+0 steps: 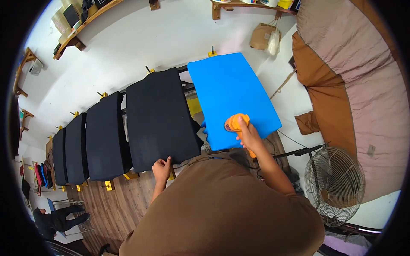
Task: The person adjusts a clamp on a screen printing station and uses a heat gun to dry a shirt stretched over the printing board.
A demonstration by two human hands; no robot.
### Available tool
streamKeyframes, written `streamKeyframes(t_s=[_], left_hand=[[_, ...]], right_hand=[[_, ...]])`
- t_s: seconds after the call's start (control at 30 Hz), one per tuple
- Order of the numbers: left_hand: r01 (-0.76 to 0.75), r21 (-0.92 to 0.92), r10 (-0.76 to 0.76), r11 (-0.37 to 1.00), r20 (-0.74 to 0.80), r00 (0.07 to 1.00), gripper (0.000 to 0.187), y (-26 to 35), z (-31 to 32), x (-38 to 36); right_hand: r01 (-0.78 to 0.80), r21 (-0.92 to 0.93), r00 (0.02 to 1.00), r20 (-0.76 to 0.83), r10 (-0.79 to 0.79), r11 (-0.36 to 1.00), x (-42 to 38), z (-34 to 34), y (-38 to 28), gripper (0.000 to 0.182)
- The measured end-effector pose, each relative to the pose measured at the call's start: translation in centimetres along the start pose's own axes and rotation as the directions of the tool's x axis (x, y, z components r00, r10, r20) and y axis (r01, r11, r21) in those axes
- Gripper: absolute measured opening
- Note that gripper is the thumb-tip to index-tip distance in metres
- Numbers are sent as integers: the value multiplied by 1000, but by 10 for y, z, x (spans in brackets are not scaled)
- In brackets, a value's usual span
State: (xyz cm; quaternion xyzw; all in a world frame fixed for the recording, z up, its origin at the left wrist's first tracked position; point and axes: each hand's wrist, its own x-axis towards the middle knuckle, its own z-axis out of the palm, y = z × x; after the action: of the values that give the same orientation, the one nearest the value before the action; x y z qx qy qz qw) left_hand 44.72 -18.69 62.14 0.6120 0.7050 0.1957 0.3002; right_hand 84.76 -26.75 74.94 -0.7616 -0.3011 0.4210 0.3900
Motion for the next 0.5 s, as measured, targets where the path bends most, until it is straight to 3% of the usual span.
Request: streamKeyframes(t_s=[0.37,0.43,0.5], left_hand=[[12,-27,-15,1000,-101,995,52,-1,1,-3],[20,-24,-23,1000,-101,995,52,1,0,-3],[31,-23,-33,999,-97,995,52,0,0,-3]], right_hand=[[14,7,999,36,-14,1000,39,19,-16,79],[-37,105,990,142,22,994,47,21,-16,80],[24,13,997,76,-25,1000,44,30,-23,80]])
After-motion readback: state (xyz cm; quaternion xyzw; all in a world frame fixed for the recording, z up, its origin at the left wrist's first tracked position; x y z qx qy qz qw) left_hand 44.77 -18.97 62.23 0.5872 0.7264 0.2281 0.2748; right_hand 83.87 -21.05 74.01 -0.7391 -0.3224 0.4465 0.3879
